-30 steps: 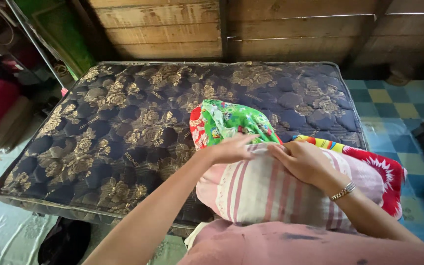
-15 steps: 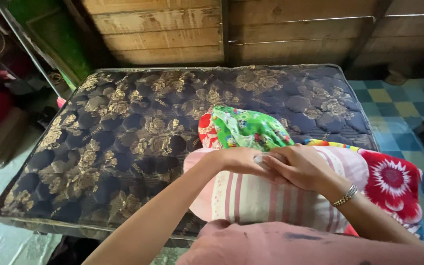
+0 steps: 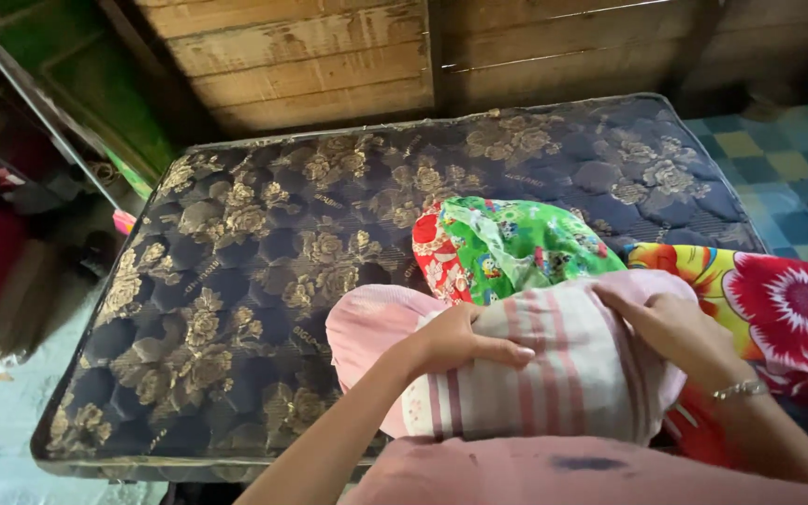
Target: The person wraps a bolster in a striped cover by hand and sets it aside on a mattress, then folds a green patterned cloth and a red floral blanket into a stack.
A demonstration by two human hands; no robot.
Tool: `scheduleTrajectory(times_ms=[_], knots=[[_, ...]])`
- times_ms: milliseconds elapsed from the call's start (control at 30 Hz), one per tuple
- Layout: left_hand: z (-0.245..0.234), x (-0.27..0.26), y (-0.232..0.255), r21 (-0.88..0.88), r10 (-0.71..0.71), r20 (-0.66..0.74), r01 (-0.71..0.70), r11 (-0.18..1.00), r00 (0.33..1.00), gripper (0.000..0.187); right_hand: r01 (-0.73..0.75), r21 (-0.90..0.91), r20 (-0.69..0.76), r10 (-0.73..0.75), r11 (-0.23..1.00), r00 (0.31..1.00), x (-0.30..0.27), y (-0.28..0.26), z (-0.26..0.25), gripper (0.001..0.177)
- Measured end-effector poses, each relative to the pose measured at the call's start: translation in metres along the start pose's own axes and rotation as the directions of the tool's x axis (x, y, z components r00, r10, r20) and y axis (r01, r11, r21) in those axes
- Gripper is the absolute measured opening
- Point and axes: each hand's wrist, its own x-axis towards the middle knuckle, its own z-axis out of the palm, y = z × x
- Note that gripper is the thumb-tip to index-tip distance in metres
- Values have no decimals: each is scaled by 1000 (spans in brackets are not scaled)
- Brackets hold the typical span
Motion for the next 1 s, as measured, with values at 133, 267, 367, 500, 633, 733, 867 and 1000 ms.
scheduleTrajectory(times_ms=[133,267,367,500,633,733,867,1000], knots=[[-12,-5,-14,13,54,17,-55,998,998,59,96,229,136,-130,969,982,72,26,39,51],[-29,-14,-37,193,166,-195,-128,973,967,93,25,689,107,-135,724,985,84,25,42,31],[-42,-28,-40,247,72,-351,18,969,934,121,-13,822,55,-57,569,997,55,-4,21,28],[-36,-37,-32,275,178,-413,-64,959,893,129,40,909,2,-101,415,995,7,-49,-5,26],[-15,-28,-22,555,235,-359,4,832,903,118,183,973,-145,-240,142,960,4,-69,-12,21],[5,-6,-18,626,129,-338,120,770,932,112,135,985,-96,-308,109,947,12,-67,-4,18],[21,23,-39,531,-1,-302,169,830,953,80,190,954,-90,-385,231,918,34,-56,4,19],[61,52,-71,-57,135,-446,-179,982,885,50,219,911,-91,-350,348,932,63,-18,8,18]])
